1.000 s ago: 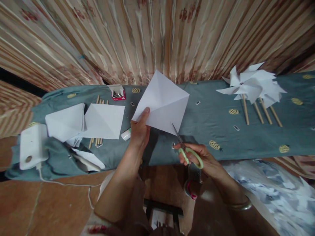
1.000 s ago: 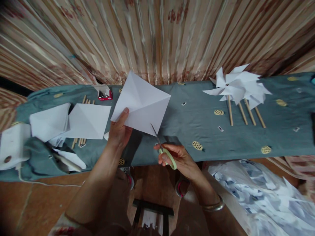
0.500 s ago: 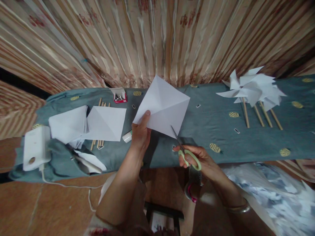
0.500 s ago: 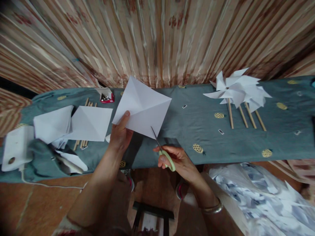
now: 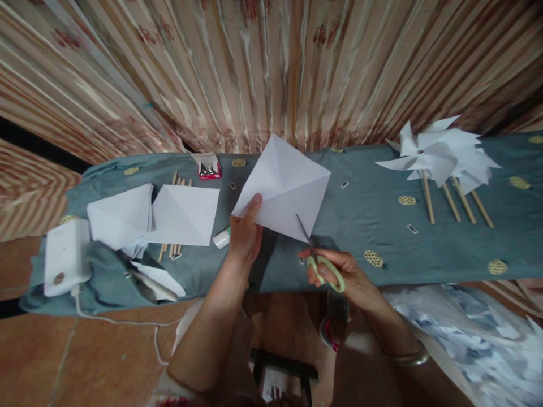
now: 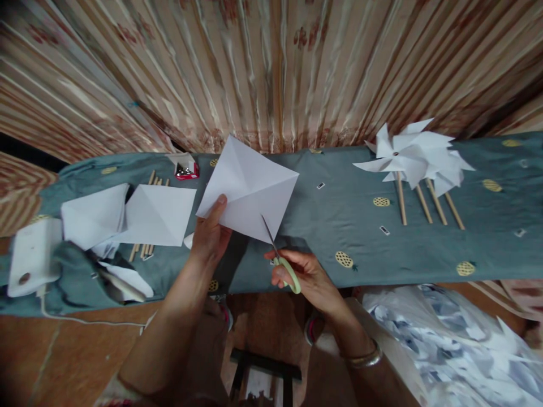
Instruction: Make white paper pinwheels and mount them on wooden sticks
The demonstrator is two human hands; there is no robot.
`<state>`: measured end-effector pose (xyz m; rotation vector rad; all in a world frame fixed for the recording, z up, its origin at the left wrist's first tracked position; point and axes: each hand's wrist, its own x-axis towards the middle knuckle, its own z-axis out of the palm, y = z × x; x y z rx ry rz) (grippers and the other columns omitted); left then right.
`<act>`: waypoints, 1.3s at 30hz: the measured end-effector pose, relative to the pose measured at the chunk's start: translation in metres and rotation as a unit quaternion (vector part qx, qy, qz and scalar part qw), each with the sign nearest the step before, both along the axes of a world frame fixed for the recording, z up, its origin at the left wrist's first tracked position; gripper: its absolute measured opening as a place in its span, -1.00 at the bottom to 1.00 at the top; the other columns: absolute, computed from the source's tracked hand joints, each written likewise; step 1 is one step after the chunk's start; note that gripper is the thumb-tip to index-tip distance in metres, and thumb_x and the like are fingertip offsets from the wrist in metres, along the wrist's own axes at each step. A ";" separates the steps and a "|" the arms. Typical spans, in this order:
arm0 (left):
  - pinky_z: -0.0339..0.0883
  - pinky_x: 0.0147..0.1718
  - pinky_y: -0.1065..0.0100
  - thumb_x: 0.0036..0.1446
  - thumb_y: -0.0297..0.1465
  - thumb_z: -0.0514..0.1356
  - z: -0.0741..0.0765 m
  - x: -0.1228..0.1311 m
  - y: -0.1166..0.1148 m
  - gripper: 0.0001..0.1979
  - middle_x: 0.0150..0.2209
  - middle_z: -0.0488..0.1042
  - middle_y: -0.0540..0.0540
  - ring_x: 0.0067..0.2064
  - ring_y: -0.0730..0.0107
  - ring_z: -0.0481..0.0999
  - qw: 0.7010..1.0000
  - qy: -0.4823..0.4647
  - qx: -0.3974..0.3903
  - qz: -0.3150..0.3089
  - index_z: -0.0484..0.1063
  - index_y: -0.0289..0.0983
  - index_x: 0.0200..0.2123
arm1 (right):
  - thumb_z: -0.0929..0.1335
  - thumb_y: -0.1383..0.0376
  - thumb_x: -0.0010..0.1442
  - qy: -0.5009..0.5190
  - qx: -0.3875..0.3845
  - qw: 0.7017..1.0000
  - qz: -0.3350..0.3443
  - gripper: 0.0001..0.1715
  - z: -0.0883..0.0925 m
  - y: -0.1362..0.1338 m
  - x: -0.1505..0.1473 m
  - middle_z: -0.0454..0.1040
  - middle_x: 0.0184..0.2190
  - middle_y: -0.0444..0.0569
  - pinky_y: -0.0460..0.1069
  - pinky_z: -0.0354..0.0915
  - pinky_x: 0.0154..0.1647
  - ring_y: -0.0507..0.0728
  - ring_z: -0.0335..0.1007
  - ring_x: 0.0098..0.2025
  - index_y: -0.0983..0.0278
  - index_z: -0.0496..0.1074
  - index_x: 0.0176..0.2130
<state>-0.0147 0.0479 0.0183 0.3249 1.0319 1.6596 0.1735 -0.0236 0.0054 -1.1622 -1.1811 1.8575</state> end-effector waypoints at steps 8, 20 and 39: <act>0.46 0.05 0.20 -0.10 -0.42 0.44 0.000 0.001 0.002 -0.70 -0.19 0.64 -0.15 0.01 0.13 0.58 1.000 -0.011 -0.019 -0.003 0.56 -0.29 -0.23 | 0.47 -0.12 0.02 0.003 -0.018 1.000 0.000 -0.37 0.000 0.004 0.000 0.48 -0.54 -0.11 -0.07 0.31 -0.45 0.00 0.32 -0.52 0.27 0.55 -0.09; 0.41 0.09 0.16 -0.11 -0.44 0.44 0.000 0.007 0.000 -0.71 -0.24 0.64 -0.12 0.02 0.12 0.57 0.999 -0.027 -0.018 -0.018 0.56 -0.31 -0.25 | 0.47 -0.12 0.02 -0.006 -0.013 1.000 0.002 -0.41 0.001 0.006 -0.002 0.47 -0.53 -0.12 -0.06 0.32 -0.44 0.01 0.32 -0.50 0.28 0.54 -0.17; 0.45 0.00 0.26 -0.10 -0.43 0.44 0.001 0.009 -0.008 -0.73 -0.23 0.63 -0.11 -0.02 0.19 0.58 0.999 -0.024 -0.027 -0.021 0.55 -0.31 -0.27 | 0.48 -0.15 -0.03 -0.013 -0.015 1.000 -0.008 -0.43 0.007 0.003 -0.003 0.43 -0.57 -0.15 -0.07 0.27 -0.47 -0.01 0.30 -0.52 0.28 0.48 -0.32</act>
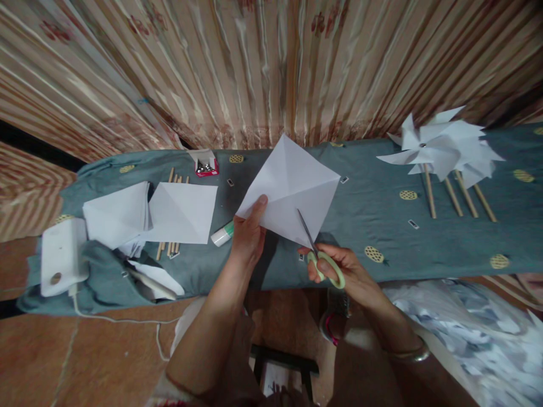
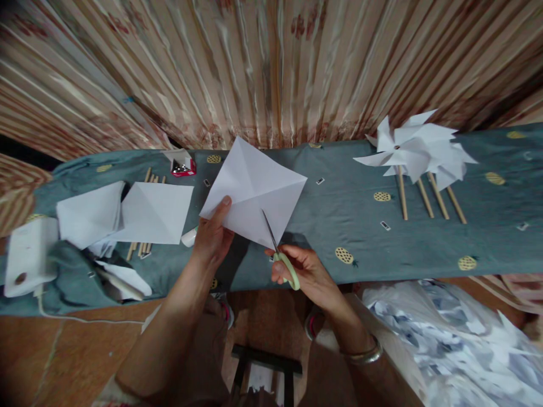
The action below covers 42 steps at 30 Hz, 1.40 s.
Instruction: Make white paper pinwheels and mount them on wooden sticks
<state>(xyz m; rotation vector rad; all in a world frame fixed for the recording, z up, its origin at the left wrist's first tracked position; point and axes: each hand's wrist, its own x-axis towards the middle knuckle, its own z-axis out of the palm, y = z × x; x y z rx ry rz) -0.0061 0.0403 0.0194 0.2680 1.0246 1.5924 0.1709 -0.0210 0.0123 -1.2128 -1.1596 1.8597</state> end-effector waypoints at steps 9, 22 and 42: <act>0.49 -0.09 0.33 -0.15 -0.42 0.47 0.000 0.002 -0.003 -0.69 -0.26 0.63 -0.07 -0.10 0.24 0.60 1.000 0.008 0.001 -0.004 0.54 -0.30 -0.27 | 0.47 -0.18 -0.04 -0.008 -0.006 1.000 0.002 -0.40 -0.001 -0.001 0.000 0.44 -0.57 -0.15 -0.11 0.24 -0.50 -0.03 0.28 -0.55 0.27 0.42 -0.34; 0.49 -0.18 0.43 -0.06 -0.44 0.42 0.000 0.003 -0.004 -0.79 -0.26 0.63 -0.05 -0.14 0.32 0.61 1.000 0.014 0.010 -0.016 0.54 -0.28 -0.30 | 0.47 -0.21 -0.07 -0.002 -0.011 1.000 0.000 -0.36 -0.002 0.001 -0.001 0.47 -0.55 -0.15 -0.09 0.26 -0.47 -0.01 0.31 -0.53 0.27 0.45 -0.30; 0.46 0.01 0.25 -0.07 -0.41 0.43 -0.002 -0.001 0.001 -0.69 -0.18 0.63 -0.09 -0.02 0.22 0.59 1.000 -0.001 -0.010 0.005 0.56 -0.27 -0.20 | 0.48 -0.08 0.00 0.020 -0.027 0.999 0.011 -0.42 0.001 -0.002 -0.001 0.47 -0.55 -0.17 -0.10 0.27 -0.47 -0.02 0.32 -0.53 0.28 0.46 -0.16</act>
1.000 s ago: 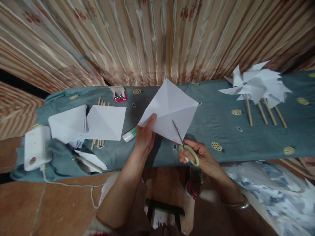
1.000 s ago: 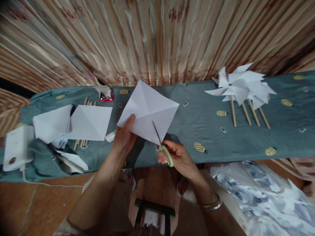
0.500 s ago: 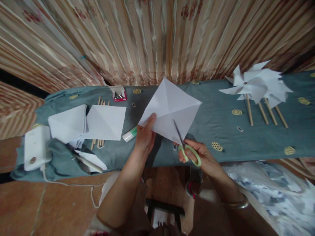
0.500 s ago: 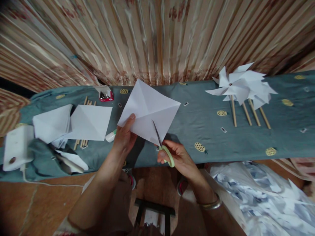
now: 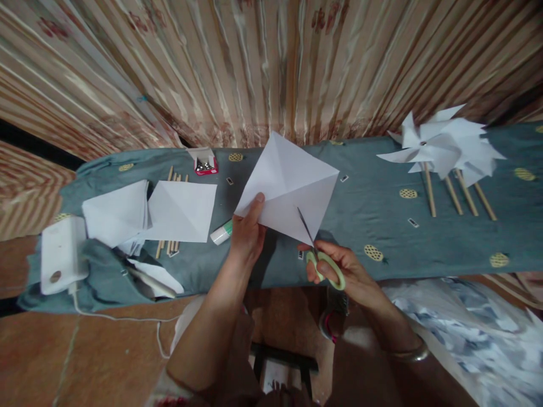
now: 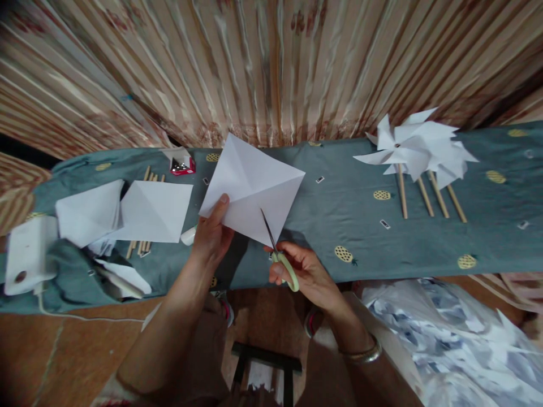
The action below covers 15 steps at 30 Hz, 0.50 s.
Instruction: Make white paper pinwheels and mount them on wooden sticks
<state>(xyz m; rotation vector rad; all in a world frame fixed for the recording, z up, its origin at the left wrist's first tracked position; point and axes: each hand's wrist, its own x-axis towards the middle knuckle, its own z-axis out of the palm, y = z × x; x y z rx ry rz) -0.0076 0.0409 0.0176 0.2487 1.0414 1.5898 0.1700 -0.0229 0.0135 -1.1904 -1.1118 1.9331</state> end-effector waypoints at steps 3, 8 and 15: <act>0.47 0.00 0.26 -0.08 -0.43 0.43 0.000 0.003 -0.002 -0.69 -0.22 0.63 -0.08 -0.05 0.22 0.60 1.000 -0.001 -0.002 -0.011 0.56 -0.29 -0.20 | 0.48 -0.10 -0.02 -0.004 0.009 1.000 -0.001 -0.47 0.002 0.002 0.000 0.48 -0.54 -0.14 -0.08 0.28 -0.47 0.00 0.34 -0.52 0.27 0.44 -0.28; 0.48 -0.05 0.31 -0.07 -0.44 0.42 0.001 0.005 -0.002 -0.74 -0.26 0.63 -0.06 -0.09 0.26 0.61 1.000 -0.004 -0.003 -0.012 0.55 -0.29 -0.24 | 0.48 -0.13 -0.04 -0.015 0.016 1.000 -0.002 -0.46 0.004 0.003 -0.001 0.48 -0.56 -0.13 -0.09 0.27 -0.50 -0.01 0.32 -0.54 0.26 0.40 -0.39; 0.47 -0.01 0.28 -0.08 -0.42 0.44 -0.001 0.004 -0.002 -0.73 -0.22 0.63 -0.08 -0.06 0.24 0.60 1.000 0.005 0.001 -0.013 0.54 -0.29 -0.25 | 0.47 -0.12 -0.01 -0.020 0.023 0.999 -0.020 -0.46 -0.002 0.002 -0.002 0.42 -0.60 -0.17 -0.08 0.25 -0.51 -0.01 0.27 -0.58 0.27 0.46 -0.30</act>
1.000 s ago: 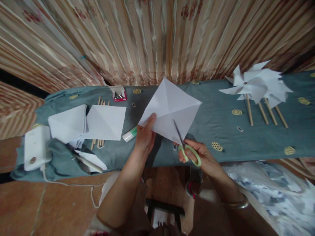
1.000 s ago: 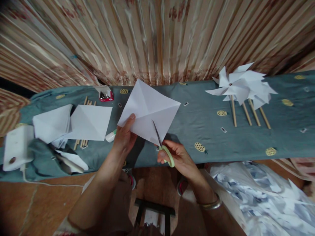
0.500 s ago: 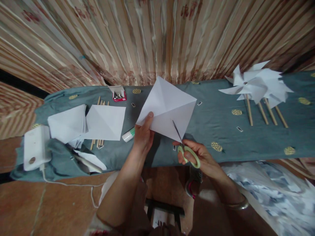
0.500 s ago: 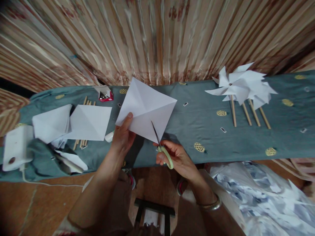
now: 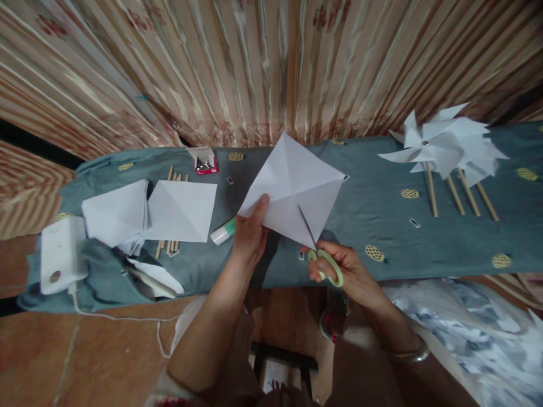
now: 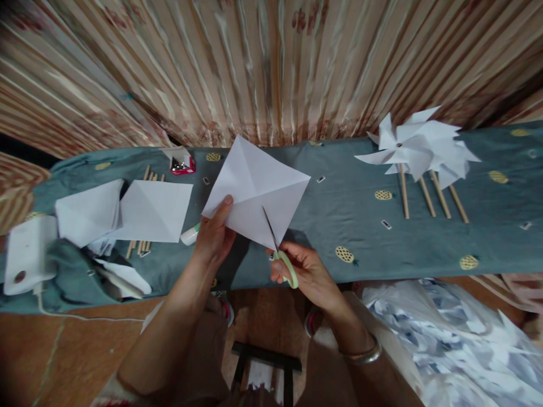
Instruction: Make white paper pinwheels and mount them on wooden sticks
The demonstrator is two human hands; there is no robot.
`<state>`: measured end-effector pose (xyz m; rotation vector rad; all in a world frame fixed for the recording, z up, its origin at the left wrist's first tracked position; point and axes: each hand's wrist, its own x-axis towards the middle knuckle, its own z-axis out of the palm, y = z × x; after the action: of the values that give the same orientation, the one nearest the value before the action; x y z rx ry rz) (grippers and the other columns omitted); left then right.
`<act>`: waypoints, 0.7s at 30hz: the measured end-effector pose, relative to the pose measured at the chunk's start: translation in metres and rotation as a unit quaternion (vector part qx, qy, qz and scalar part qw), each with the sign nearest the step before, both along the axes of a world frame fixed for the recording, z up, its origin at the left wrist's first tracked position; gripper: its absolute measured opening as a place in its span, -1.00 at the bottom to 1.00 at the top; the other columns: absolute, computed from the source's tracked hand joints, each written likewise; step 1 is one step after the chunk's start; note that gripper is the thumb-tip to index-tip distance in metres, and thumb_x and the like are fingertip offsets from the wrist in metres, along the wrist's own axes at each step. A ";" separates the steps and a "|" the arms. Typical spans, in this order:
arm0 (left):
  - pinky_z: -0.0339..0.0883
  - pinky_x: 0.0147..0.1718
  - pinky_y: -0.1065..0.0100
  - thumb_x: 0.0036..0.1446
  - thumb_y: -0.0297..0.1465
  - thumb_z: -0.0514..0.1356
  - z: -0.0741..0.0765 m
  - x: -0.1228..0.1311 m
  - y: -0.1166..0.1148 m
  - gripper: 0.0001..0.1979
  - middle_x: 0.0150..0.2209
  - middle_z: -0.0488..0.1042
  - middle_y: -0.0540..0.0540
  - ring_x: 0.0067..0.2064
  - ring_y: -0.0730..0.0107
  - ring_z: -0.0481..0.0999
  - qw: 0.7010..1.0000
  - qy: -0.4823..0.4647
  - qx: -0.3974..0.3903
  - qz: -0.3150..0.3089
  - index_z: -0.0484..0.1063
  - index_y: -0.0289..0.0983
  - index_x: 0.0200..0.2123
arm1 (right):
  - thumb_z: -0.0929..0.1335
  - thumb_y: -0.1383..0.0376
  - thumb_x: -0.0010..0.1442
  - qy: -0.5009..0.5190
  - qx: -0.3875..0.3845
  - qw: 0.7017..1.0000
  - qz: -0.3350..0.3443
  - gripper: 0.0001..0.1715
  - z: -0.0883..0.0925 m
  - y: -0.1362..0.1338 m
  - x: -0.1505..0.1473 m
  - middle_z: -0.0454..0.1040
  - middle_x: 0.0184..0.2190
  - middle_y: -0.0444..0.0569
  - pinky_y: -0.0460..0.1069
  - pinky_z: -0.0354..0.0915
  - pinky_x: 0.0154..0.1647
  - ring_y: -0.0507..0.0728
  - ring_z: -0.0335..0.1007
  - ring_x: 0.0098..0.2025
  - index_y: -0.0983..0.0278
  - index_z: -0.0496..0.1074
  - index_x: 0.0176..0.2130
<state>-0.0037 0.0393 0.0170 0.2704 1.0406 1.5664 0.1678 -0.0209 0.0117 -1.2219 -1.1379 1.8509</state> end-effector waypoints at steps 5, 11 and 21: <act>0.47 -0.01 0.28 -0.12 -0.39 0.46 0.000 0.001 -0.001 -0.65 -0.20 0.63 -0.09 -0.03 0.21 0.58 1.000 0.000 0.011 -0.007 0.54 -0.28 -0.20 | 0.47 -0.14 -0.01 -0.004 0.007 1.000 0.004 -0.45 -0.001 0.000 0.000 0.42 -0.59 -0.15 -0.08 0.26 -0.51 -0.01 0.27 -0.57 0.28 0.46 -0.32; 0.47 -0.02 0.33 -0.09 -0.44 0.43 0.002 0.003 -0.002 -0.67 -0.20 0.63 -0.09 -0.03 0.25 0.58 1.000 0.000 -0.006 -0.007 0.53 -0.27 -0.19 | 0.47 -0.17 -0.03 -0.011 0.003 1.000 0.003 -0.42 -0.001 0.000 0.001 0.43 -0.58 -0.13 -0.08 0.28 -0.50 0.00 0.30 -0.55 0.28 0.47 -0.31; 0.46 -0.03 0.33 -0.08 -0.42 0.42 0.001 0.003 -0.004 -0.69 -0.18 0.63 -0.11 -0.01 0.22 0.57 1.000 0.014 0.001 -0.015 0.53 -0.29 -0.21 | 0.46 -0.12 0.02 -0.007 0.025 1.000 -0.006 -0.48 -0.003 -0.002 0.001 0.42 -0.59 -0.14 -0.08 0.26 -0.52 0.00 0.28 -0.57 0.27 0.47 -0.32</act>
<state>-0.0004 0.0357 0.0182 0.3082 1.0528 1.5400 0.1686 -0.0224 0.0086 -1.2135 -1.1756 1.7980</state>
